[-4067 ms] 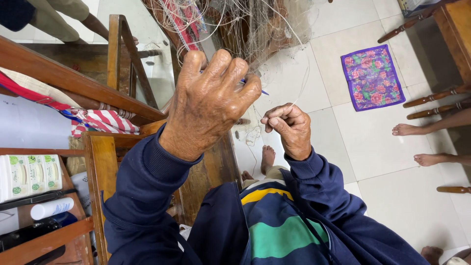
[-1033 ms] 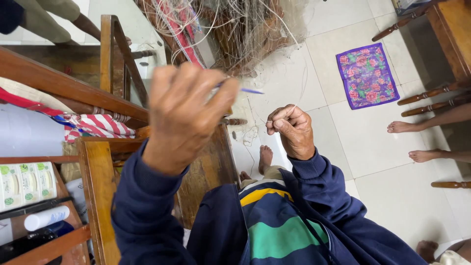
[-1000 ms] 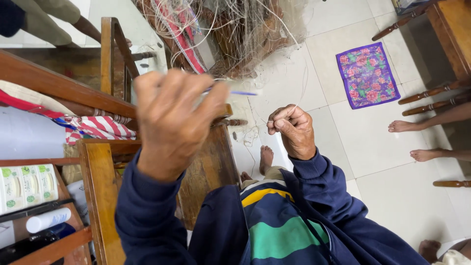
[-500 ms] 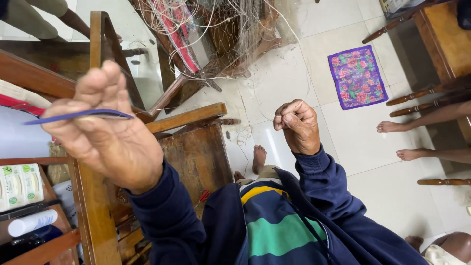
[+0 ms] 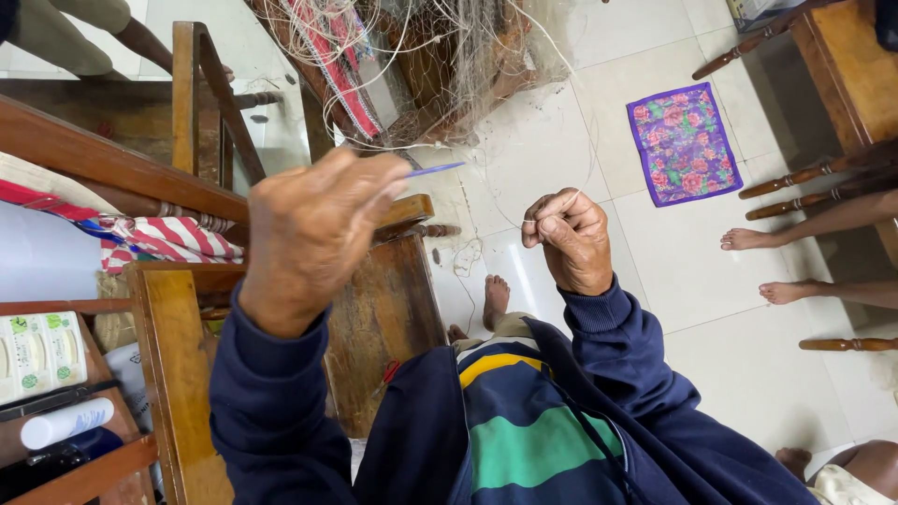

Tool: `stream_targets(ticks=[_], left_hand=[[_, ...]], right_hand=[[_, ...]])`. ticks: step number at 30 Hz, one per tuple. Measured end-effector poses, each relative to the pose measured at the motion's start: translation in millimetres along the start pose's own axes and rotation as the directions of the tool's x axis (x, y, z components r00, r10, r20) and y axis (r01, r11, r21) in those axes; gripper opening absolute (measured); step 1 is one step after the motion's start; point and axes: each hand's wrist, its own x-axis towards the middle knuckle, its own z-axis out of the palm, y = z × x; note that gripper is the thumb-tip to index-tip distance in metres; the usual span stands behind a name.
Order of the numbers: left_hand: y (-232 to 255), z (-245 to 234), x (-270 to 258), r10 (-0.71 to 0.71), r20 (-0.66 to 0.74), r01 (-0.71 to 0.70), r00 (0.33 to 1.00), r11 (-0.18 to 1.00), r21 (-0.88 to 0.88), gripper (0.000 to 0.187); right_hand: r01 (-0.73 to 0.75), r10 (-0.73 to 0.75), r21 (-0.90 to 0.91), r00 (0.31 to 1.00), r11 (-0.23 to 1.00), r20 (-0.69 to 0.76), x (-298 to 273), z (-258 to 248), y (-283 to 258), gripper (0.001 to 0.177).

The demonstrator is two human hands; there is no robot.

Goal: Repairing or untangling a fine-mesh fishing net using a small tool

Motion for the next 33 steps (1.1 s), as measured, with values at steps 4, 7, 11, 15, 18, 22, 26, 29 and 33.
stream_targets(ticks=[4,7,11,15,18,22,26,29,33], left_hand=[[13.7,1.1,24.7,0.07,-0.031,-0.067,0.997,0.992,0.111,0.016],[17.9,6.6,39.7,0.104,-0.037,-0.094,0.994,0.972,0.216,0.017],[17.8,17.3,51.6,0.142,-0.05,-0.122,0.989,0.949,0.29,0.024],[14.2,24.4,54.3,0.139,-0.016,-0.128,0.99,0.945,0.3,0.025],[14.1,24.8,57.5,0.135,-0.016,-0.125,0.991,0.948,0.293,0.016],[15.1,27.3,62.8,0.143,-0.011,-0.134,0.99,0.947,0.292,0.021],[12.2,36.7,68.6,0.168,0.014,-0.166,0.986,0.948,0.271,0.023],[7.9,41.0,73.7,0.191,0.082,-0.207,0.978,0.94,0.271,0.021],[3.1,43.3,78.7,0.234,0.179,-0.269,0.956,0.94,0.208,0.022]], right_hand=[[0.011,-0.011,-0.007,1.0,1.0,0.007,-0.8,0.5,0.4,0.015],[0.014,-0.014,-0.031,1.0,0.999,0.01,-2.2,0.3,0.0,0.015],[0.022,-0.022,-0.041,1.0,0.999,0.009,-3.3,1.8,-1.8,0.018],[0.008,-0.008,-0.043,1.0,0.999,0.002,-4.1,3.2,-3.5,0.021],[-0.012,0.012,-0.02,1.0,1.0,-0.003,-5.6,-2.4,0.2,0.018],[0.017,-0.017,-0.036,1.0,0.999,0.0,-4.1,-0.3,-2.2,0.02],[0.0,0.0,-0.03,1.0,1.0,0.008,-6.6,-5.4,-2.4,0.018],[-0.006,0.006,-0.005,1.0,1.0,0.012,-8.3,-9.0,-3.8,0.015],[0.007,-0.007,-0.007,1.0,1.0,0.004,-9.6,-11.7,-6.3,0.014]])
